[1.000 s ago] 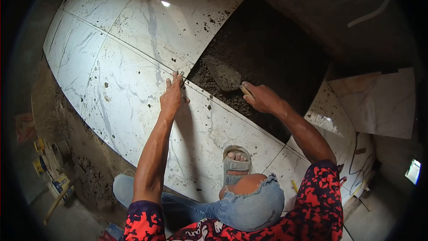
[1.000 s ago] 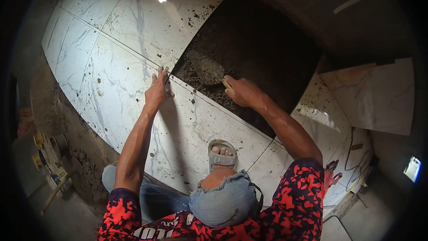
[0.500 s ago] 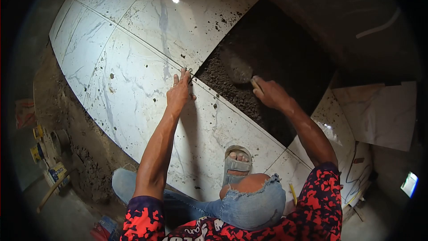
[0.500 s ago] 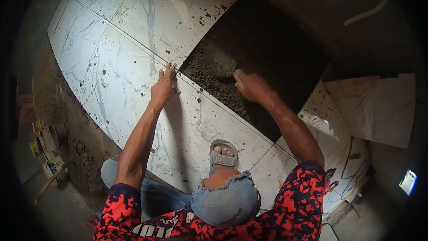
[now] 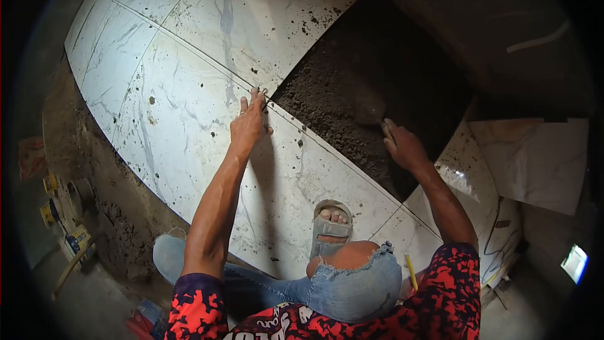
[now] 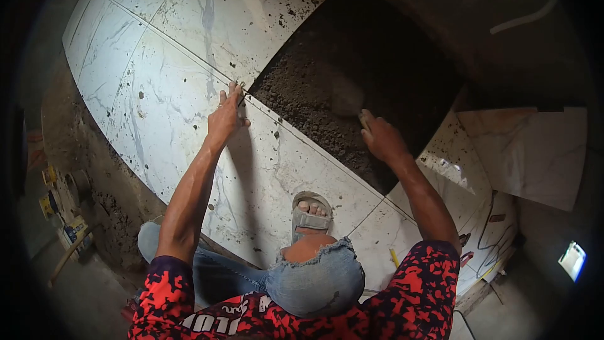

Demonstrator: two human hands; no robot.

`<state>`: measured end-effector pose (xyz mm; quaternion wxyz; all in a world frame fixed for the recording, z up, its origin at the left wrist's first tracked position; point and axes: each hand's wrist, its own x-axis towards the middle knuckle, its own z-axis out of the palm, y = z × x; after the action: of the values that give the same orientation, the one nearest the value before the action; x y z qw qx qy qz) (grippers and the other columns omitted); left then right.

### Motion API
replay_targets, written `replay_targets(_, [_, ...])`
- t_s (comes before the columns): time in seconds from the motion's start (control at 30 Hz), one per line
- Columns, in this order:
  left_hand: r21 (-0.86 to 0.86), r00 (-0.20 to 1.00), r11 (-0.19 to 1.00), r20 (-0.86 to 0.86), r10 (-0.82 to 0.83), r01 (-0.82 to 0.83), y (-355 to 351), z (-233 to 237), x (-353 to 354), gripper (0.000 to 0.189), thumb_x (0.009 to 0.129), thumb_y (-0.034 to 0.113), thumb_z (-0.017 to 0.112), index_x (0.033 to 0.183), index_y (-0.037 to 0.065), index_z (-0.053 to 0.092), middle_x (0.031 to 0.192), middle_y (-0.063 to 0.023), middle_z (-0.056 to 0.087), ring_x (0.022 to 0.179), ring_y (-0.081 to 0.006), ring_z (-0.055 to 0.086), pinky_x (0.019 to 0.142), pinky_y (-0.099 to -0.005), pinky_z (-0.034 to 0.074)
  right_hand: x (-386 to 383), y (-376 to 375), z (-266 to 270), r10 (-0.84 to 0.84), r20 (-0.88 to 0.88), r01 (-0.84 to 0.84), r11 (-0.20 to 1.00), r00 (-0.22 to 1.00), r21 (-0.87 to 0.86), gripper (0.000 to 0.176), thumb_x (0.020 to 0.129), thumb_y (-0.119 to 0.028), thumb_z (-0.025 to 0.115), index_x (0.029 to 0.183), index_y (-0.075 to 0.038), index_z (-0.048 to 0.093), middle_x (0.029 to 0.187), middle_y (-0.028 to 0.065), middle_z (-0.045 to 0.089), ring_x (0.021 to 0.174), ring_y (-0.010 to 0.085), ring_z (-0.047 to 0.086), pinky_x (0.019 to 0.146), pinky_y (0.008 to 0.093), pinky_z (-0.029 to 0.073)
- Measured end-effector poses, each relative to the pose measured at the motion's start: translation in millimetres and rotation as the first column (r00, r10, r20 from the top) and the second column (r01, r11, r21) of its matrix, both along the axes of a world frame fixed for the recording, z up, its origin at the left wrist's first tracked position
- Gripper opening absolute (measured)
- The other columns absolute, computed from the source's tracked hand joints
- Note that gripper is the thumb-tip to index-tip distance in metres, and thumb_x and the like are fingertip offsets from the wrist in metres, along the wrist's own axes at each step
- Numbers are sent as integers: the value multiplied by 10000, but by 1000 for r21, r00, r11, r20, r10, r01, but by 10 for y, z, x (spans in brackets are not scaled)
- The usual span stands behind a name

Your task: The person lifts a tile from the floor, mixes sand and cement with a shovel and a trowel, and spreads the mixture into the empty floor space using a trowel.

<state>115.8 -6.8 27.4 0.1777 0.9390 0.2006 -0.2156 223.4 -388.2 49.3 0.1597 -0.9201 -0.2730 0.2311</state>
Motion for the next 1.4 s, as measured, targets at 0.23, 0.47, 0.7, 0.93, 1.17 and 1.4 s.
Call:
replay_targets(0.23, [-15, 1000, 1000, 20, -10, 10, 12, -2, -21, 1010, 611, 141, 803, 1436, 162, 222, 1525, -37, 164, 1377, -319, 209, 982, -414, 434, -22, 675, 287, 177, -33, -180, 971, 984, -158, 492, 863, -208, 562, 1326, -144, 408, 923, 208, 573, 825, 388, 605, 704, 454, 501])
replay_targets(0.47, [3, 1000, 1000, 13, -15, 15, 29, -42, -38, 1017, 607, 151, 802, 1437, 160, 215, 1525, -45, 159, 1365, -331, 233, 963, -427, 449, 322, 75, 230, 254, -9, -254, 967, 967, -31, 473, 889, -298, 544, 1331, -176, 429, 893, 150, 567, 750, 336, 606, 665, 432, 499])
replay_targets(0.7, [63, 998, 997, 33, -47, 45, 28, -100, -57, 1004, 615, 205, 814, 1429, 155, 227, 1522, -40, 179, 1338, -342, 298, 918, -443, 477, 127, 758, 128, 384, -85, -393, 911, 919, -123, 408, 903, -305, 516, 1284, -183, 437, 892, 157, 593, 783, 351, 616, 688, 452, 507])
replay_targets(0.93, [38, 996, 998, 72, -57, 54, 58, -133, -42, 983, 631, 209, 808, 1424, 149, 231, 1523, -34, 178, 1342, -338, 292, 918, -448, 476, 340, 761, 228, 416, -94, -426, 891, 905, -155, 391, 902, -297, 515, 1264, -168, 440, 889, 184, 606, 775, 360, 619, 672, 462, 507])
replay_targets(1.17, [47, 997, 998, 62, -41, 38, 41, -101, -53, 982, 628, 202, 808, 1423, 151, 234, 1520, -44, 188, 1338, -343, 298, 924, -444, 473, 183, 848, 300, 328, -46, -331, 936, 944, -118, 393, 911, -313, 501, 1274, -179, 436, 888, 188, 603, 760, 375, 621, 669, 470, 510])
replay_targets(1.4, [30, 997, 999, 67, -47, 45, 34, -112, -86, 989, 621, 197, 808, 1425, 151, 234, 1520, -48, 188, 1333, -354, 304, 921, -436, 476, 502, 797, 141, 276, -16, -275, 946, 961, -170, 415, 915, -325, 485, 1300, -176, 445, 942, 206, 618, 816, 401, 619, 734, 488, 500])
